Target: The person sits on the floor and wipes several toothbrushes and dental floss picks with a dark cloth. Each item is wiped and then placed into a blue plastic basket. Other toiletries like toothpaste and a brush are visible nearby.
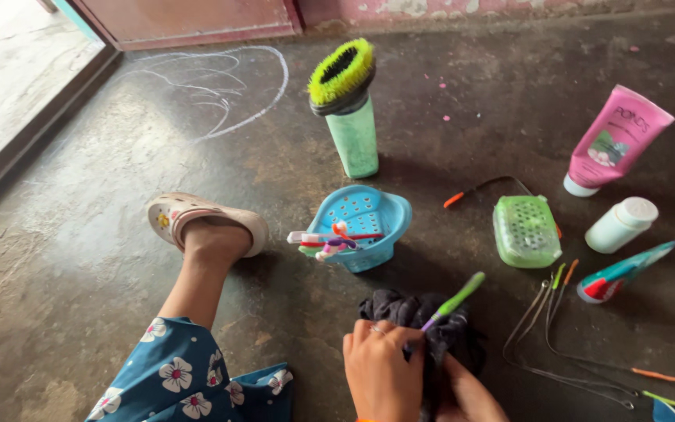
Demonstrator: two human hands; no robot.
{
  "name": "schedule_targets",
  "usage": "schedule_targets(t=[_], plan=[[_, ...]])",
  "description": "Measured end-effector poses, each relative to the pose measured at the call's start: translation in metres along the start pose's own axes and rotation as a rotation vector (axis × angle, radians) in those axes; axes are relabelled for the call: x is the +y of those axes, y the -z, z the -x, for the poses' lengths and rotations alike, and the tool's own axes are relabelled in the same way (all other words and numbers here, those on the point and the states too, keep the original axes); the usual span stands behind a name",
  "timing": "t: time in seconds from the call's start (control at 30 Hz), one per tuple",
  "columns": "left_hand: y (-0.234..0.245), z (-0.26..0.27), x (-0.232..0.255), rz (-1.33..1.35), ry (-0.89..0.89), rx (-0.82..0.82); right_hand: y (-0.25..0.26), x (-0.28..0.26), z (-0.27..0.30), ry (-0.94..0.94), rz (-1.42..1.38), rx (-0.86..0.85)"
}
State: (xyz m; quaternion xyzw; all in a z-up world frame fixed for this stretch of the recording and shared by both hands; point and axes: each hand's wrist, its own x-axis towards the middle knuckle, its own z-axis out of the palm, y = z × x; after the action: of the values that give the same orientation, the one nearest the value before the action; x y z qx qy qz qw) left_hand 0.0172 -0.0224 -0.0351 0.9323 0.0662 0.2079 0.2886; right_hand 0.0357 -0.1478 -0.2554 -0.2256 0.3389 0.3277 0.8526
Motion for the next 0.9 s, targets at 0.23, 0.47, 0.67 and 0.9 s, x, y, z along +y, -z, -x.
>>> schedule_targets(t=[0.23,0.47,0.67,0.9], plan=[[0.003,0.004,-0.002,0.069,-0.077,-0.088,-0.014,-0.016,0.02,-0.047,0.087,0.009],[0.013,0.008,-0.003,0.043,-0.137,-0.149,0.006,-0.029,0.004,0.138,0.281,0.027],[0.017,0.024,-0.004,0.09,0.043,-0.289,-0.026,-0.066,0.031,0.322,0.339,0.046],[0.013,0.004,0.004,0.321,0.507,-0.151,-0.045,-0.039,0.045,0.262,0.329,0.003]])
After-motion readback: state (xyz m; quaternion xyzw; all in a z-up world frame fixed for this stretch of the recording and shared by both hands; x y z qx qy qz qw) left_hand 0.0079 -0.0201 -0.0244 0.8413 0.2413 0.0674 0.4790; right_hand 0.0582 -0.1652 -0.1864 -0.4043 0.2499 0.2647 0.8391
